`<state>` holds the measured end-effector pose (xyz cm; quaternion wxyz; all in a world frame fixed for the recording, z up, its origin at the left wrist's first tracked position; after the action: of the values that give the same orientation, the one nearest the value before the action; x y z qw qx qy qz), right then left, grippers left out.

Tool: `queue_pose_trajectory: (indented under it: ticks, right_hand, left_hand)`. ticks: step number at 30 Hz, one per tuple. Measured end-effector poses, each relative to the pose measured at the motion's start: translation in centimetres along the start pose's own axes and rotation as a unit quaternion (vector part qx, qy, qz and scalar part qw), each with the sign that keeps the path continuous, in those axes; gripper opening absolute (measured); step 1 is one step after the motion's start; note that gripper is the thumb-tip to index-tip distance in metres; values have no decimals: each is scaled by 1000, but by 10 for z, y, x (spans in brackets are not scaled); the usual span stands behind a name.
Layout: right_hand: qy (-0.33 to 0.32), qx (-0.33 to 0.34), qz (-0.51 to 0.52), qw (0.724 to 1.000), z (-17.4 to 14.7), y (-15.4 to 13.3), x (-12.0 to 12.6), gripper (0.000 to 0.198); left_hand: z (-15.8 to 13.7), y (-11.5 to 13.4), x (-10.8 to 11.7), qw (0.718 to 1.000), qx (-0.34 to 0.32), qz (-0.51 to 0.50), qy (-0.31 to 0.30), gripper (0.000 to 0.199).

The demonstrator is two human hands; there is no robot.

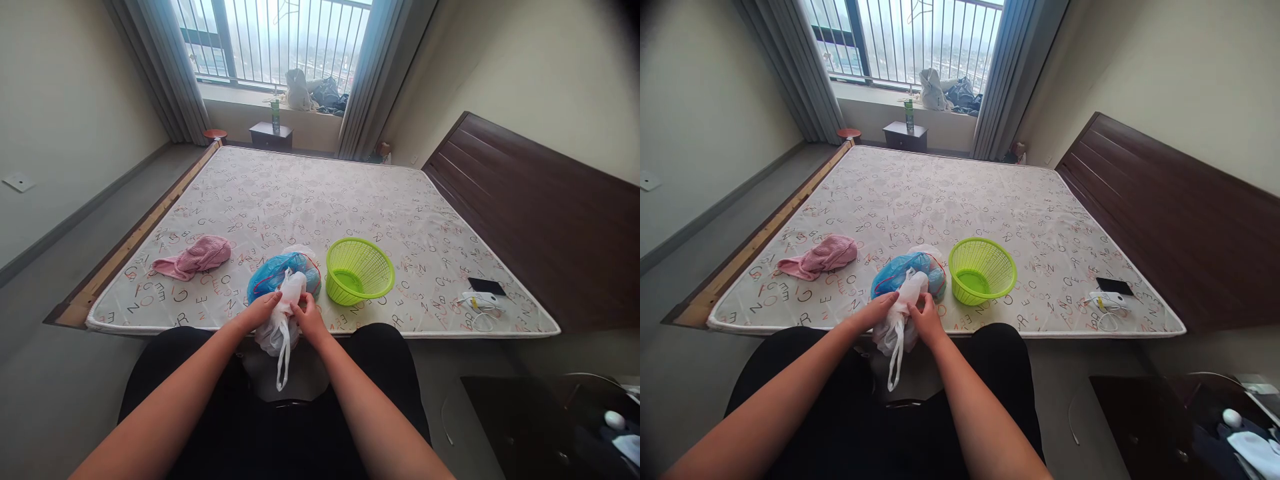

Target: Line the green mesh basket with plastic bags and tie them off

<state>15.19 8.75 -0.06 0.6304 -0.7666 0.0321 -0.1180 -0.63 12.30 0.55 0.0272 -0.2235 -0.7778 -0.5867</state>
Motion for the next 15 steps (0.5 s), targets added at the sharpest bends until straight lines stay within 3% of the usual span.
queue_pose_trajectory:
  ticks: [2,7,11,15]
  right_hand:
    - [-28,18,10,999,-4,-8,-7,52]
    - [-50,46,14,998,-4,-15,-10,50]
    - [-18,7,-9,1000,5,5,-1,53]
    - [-29,-4,4,1000,8,10,-2,54]
  left_hand:
    - [1,2,-3,999,-11,-42,-16,67]
    - [0,23,-9,992,-67,-72,-72,42]
    - [-8,28,-20,985,-53,-103,-131,58]
    - [-9,14,-24,988,-36,-93,-118,76]
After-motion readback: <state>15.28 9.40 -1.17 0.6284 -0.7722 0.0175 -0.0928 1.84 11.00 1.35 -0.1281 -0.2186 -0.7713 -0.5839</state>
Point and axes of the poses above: each hand's wrist, its own z-axis towards the middle knuckle, its own x-axis out of the back of the hand, y = z × x, the point moved 10 cm from there along z, towards the middle knuckle, and after that the axes turned 8 degrees about y, right-handed, at the moved point
